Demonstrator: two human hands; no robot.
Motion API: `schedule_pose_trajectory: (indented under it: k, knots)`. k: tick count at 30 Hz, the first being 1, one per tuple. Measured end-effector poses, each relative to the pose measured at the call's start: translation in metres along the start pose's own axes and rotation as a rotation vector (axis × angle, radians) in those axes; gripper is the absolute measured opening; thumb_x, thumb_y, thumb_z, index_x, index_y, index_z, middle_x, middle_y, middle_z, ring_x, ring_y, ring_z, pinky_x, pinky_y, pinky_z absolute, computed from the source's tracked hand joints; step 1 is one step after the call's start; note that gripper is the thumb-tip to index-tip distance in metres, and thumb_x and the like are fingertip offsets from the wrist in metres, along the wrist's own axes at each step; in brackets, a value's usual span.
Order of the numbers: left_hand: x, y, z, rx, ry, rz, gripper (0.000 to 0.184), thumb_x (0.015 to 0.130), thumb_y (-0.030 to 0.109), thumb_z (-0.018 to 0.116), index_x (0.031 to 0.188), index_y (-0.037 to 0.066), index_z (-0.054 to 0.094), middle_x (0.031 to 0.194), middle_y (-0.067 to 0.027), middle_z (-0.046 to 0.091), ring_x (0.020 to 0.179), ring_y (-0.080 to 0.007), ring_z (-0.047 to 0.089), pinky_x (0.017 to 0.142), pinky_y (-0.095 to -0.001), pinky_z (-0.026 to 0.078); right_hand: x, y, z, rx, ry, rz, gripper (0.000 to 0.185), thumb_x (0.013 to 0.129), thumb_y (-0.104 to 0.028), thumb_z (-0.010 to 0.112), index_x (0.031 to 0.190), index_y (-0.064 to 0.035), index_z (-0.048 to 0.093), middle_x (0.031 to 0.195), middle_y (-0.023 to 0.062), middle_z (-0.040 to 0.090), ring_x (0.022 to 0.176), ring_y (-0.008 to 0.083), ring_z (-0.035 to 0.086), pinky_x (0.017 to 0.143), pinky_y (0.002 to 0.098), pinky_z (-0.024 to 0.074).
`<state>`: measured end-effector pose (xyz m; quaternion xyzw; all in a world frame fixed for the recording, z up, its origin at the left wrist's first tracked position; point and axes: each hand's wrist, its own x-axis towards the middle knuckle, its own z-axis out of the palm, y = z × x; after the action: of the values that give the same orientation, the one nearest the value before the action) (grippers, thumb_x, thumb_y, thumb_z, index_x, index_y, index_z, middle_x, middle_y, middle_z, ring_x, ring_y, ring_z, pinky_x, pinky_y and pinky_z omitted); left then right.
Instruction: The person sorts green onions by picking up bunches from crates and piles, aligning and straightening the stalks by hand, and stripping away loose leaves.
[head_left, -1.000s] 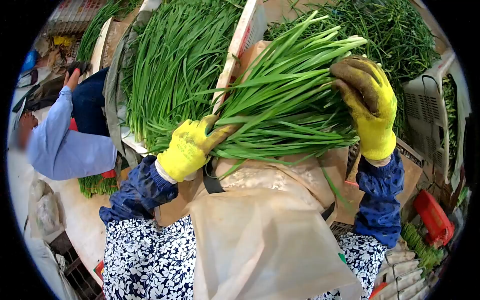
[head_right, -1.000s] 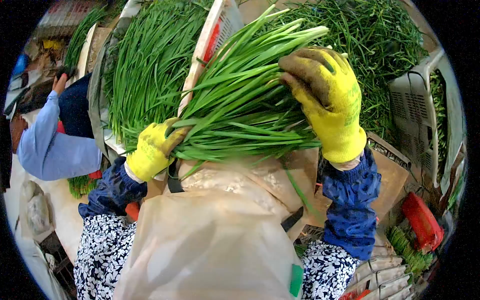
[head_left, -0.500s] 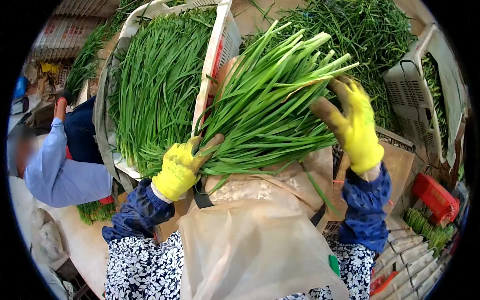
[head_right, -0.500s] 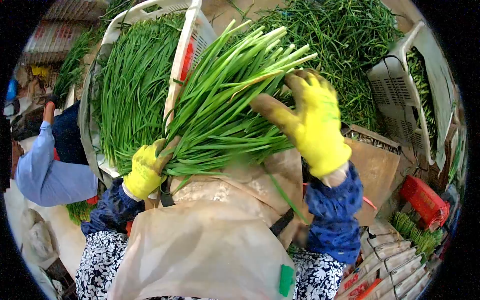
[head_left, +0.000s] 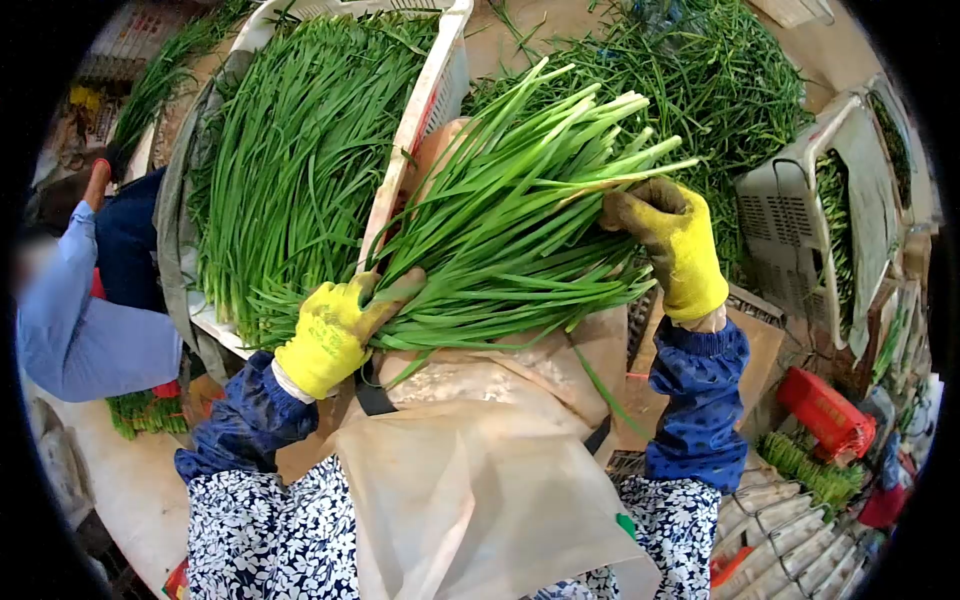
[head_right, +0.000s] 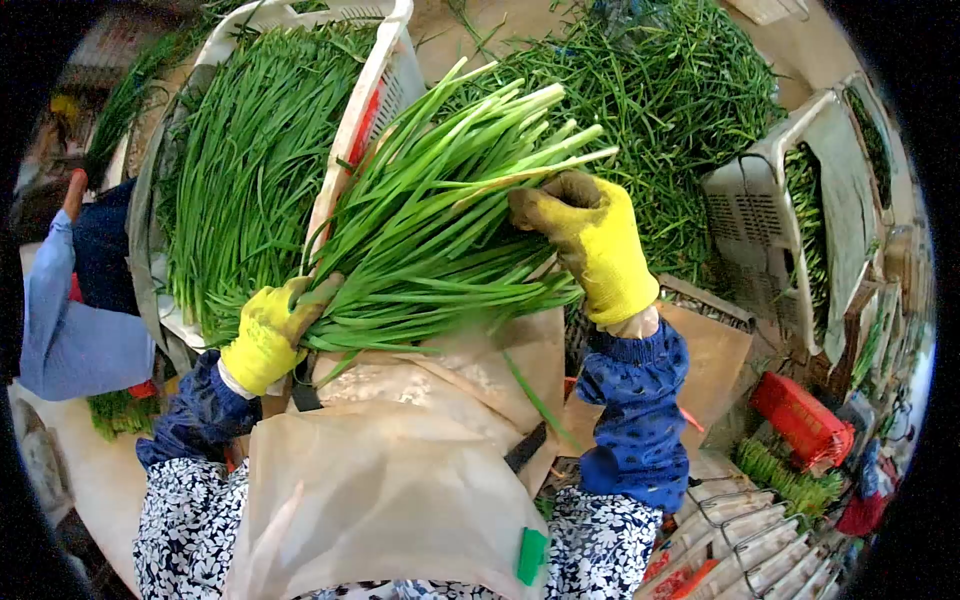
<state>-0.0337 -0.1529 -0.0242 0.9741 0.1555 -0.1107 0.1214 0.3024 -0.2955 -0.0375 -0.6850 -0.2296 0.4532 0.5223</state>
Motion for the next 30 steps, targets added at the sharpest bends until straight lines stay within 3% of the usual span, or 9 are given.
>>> schedule_pose_trajectory:
  k: [7, 8, 12, 18, 21, 25, 27, 29, 30]
  knots:
    - [0.002, 0.000, 0.003, -0.052, 0.033, 0.006, 0.079, 0.065, 0.012, 0.070, 0.141, 0.017, 0.048, 0.114, -0.0157, 0.058, 0.091, -0.0331, 0.060, 0.074, -0.0428, 0.048, -0.006, -0.016, 0.019, 0.115, -0.053, 0.056, 0.033, 0.083, -0.021, 0.075, 0.105, 0.0025, 0.067, 0.091, 0.0049, 0.068, 0.079, 0.0095, 0.059, 0.069, 0.0246, 0.0480]
    - [0.004, -0.001, 0.007, -0.036, 0.116, 0.041, 0.085, 0.064, 0.012, 0.069, 0.145, 0.024, 0.044, 0.104, -0.0127, 0.057, 0.084, -0.0304, 0.060, 0.068, -0.0408, 0.049, -0.006, -0.021, 0.024, -0.093, -0.029, 0.065, 0.033, 0.082, -0.021, 0.076, 0.103, 0.0025, 0.068, 0.089, 0.0044, 0.068, 0.075, 0.0087, 0.058, 0.065, 0.0237, 0.0473]
    - [0.003, -0.004, 0.011, -0.086, 0.098, 0.004, 0.088, 0.060, 0.014, 0.072, 0.144, 0.024, 0.045, 0.104, -0.0130, 0.057, 0.088, -0.0310, 0.060, 0.070, -0.0412, 0.049, 0.001, -0.011, 0.029, 0.082, -0.012, 0.178, 0.027, 0.082, -0.017, 0.075, 0.099, 0.0032, 0.069, 0.081, 0.0026, 0.067, 0.066, 0.0079, 0.055, 0.060, 0.0223, 0.0447]
    - [0.003, -0.004, 0.011, -0.122, 0.090, 0.009, 0.078, 0.067, 0.015, 0.069, 0.142, 0.023, 0.047, 0.101, -0.0111, 0.057, 0.084, -0.0308, 0.060, 0.068, -0.0411, 0.049, 0.004, -0.007, 0.001, 0.154, -0.098, 0.118, 0.026, 0.085, -0.017, 0.068, 0.102, 0.0027, 0.067, 0.086, 0.0057, 0.069, 0.074, 0.0121, 0.063, 0.069, 0.0257, 0.0507]
    - [0.003, -0.007, 0.012, -0.151, 0.111, 0.029, 0.079, 0.066, 0.014, 0.069, 0.142, 0.022, 0.047, 0.101, -0.0112, 0.057, 0.082, -0.0309, 0.060, 0.067, -0.0421, 0.049, 0.017, 0.008, -0.026, -0.111, -0.237, -0.330, 0.026, 0.093, -0.022, 0.058, 0.095, 0.0030, 0.066, 0.088, 0.0093, 0.067, 0.080, 0.0164, 0.064, 0.072, 0.0285, 0.0523]
    - [0.004, -0.004, 0.007, -0.116, -0.014, -0.013, 0.059, 0.064, 0.012, 0.070, 0.121, 0.005, 0.059, 0.119, -0.0185, 0.059, 0.096, -0.0342, 0.061, 0.072, -0.0423, 0.048, 0.042, 0.008, -0.042, 1.054, -0.779, -0.016, 0.029, 0.097, -0.032, 0.052, 0.100, -0.0042, 0.061, 0.097, 0.0098, 0.062, 0.088, 0.0215, 0.059, 0.069, 0.0286, 0.0504]
    - [0.001, -0.006, 0.018, -0.117, 0.119, 0.009, 0.058, 0.064, 0.014, 0.072, 0.121, 0.017, 0.062, 0.109, -0.0133, 0.058, 0.082, -0.0324, 0.061, 0.069, -0.0420, 0.049, 0.053, 0.004, -0.051, 1.095, -0.705, -0.046, 0.029, 0.097, -0.033, 0.051, 0.101, -0.0063, 0.060, 0.100, 0.0094, 0.061, 0.087, 0.0230, 0.058, 0.068, 0.0284, 0.0512]
    - [0.002, -0.007, 0.021, -0.093, 0.099, 0.023, 0.056, 0.061, 0.014, 0.073, 0.116, 0.016, 0.063, 0.112, -0.0145, 0.059, 0.083, -0.0327, 0.061, 0.070, -0.0416, 0.049, 0.066, 0.011, -0.106, 0.881, -0.460, -0.140, 0.030, 0.099, -0.028, 0.051, 0.112, -0.0018, 0.056, 0.103, 0.0123, 0.058, 0.095, 0.0201, 0.053, 0.080, 0.0328, 0.0493]
    - [0.003, -0.007, 0.019, -0.088, 0.117, 0.035, 0.057, 0.061, 0.014, 0.074, 0.117, 0.015, 0.063, 0.112, -0.0148, 0.059, 0.084, -0.0329, 0.062, 0.070, -0.0418, 0.049, 0.094, 0.019, -0.155, 1.360, -0.430, 0.094, 0.040, 0.099, -0.031, 0.051, 0.123, -0.0003, 0.054, 0.115, 0.0149, 0.059, 0.100, 0.0240, 0.055, 0.083, 0.0363, 0.0496]
